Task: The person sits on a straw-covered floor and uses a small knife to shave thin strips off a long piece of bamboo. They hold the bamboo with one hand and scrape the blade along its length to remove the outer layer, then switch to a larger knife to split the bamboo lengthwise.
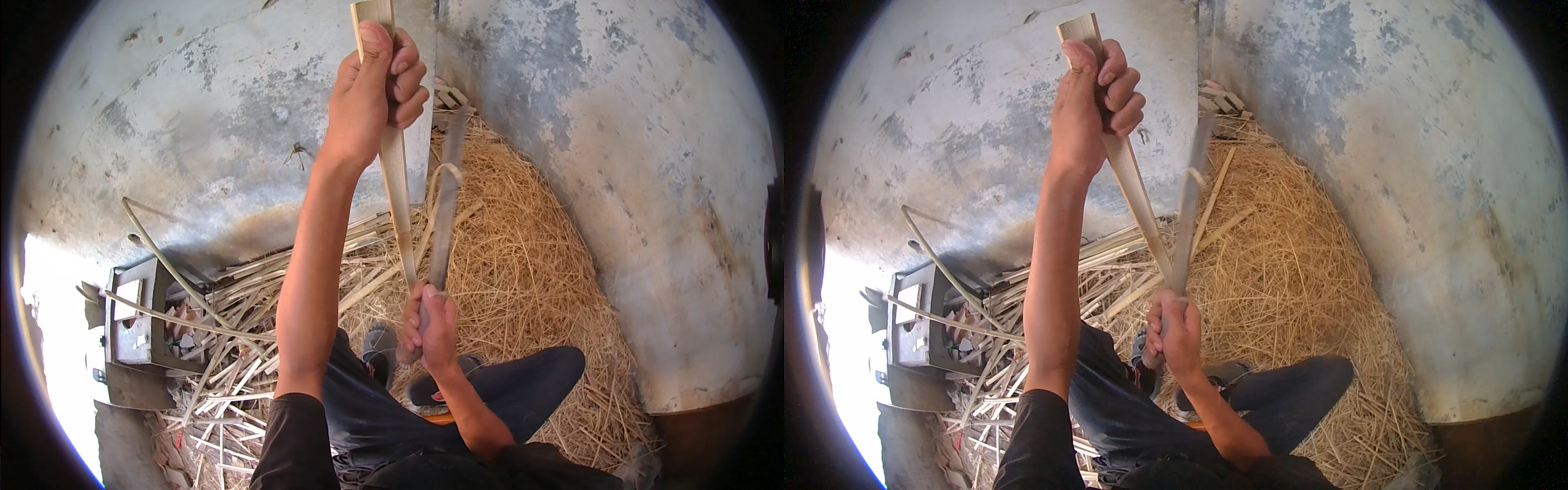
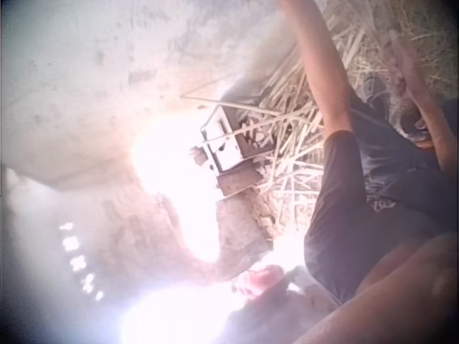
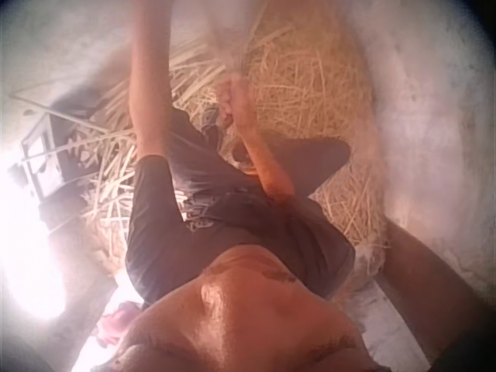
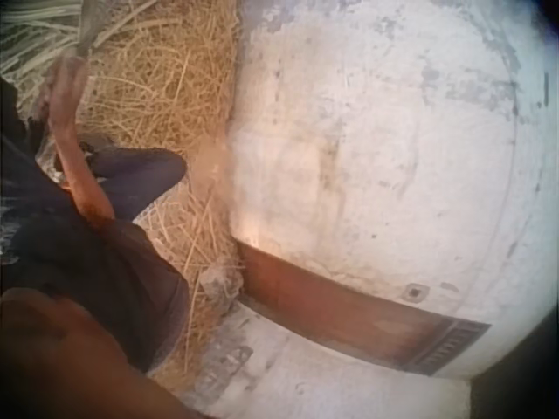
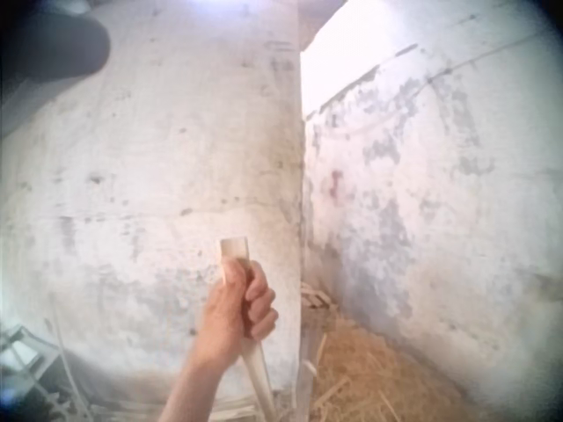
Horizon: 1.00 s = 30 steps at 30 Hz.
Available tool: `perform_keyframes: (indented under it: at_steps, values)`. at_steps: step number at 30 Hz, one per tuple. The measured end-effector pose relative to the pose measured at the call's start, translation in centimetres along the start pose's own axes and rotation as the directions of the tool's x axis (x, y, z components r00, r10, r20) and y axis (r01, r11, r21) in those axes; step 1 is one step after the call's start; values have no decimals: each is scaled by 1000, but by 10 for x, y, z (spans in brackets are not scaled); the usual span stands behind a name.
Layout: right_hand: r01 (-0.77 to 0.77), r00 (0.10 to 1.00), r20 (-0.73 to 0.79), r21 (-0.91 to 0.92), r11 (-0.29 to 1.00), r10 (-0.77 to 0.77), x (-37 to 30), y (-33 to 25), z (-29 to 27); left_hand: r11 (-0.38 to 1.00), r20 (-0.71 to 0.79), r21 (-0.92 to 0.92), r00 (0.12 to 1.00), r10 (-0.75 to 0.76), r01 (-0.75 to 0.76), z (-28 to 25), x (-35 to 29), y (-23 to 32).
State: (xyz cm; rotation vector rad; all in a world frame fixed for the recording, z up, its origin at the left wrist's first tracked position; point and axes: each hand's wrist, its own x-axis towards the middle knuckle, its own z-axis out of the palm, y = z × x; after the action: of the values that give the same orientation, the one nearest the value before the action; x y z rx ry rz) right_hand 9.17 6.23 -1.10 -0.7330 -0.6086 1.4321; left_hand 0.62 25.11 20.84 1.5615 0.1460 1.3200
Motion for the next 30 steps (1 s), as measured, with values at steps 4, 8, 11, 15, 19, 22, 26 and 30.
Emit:
perform_keyframes:
  at_steps: [4, 8, 11, 15, 19, 22, 26, 30]
  values:
    - [103, 995, -17, 38, 994, -102, 9, 7, 0, 1000, -11, 17, 1000, 11, -11, 9, 3, -4]
    - [-164, 986, -22, -10, 986, 164, 21, 20, -8, 999, -66, 53, 998, 12, -9, 16, 9, -10]
    - [-188, 981, 34, -31, 982, 189, 24, 15, -12, 994, -92, 98, 994, 58, -49, 4, 12, -10]
    - [-214, 975, 72, 22, 977, 212, 19, 11, -8, 997, -132, 69, 991, 26, -17, 9, 10, -10]
    - [-270, 962, 74, 162, 949, 262, 11, 11, -4, 998, -128, 65, 991, 35, -27, 11, 5, -7]
    - [-319, 944, 157, 225, 920, 289, 10, 10, -2, 997, -155, 69, 987, 34, -23, 9, 2, -2]
    - [-305, 949, 132, 159, 939, 286, 10, 13, -6, 993, -181, 111, 982, 59, -39, 0, -2, -2]
    - [-251, 967, 93, 169, 953, 238, 9, 15, -7, 988, -223, 146, 971, 83, -51, -3, -2, -1]
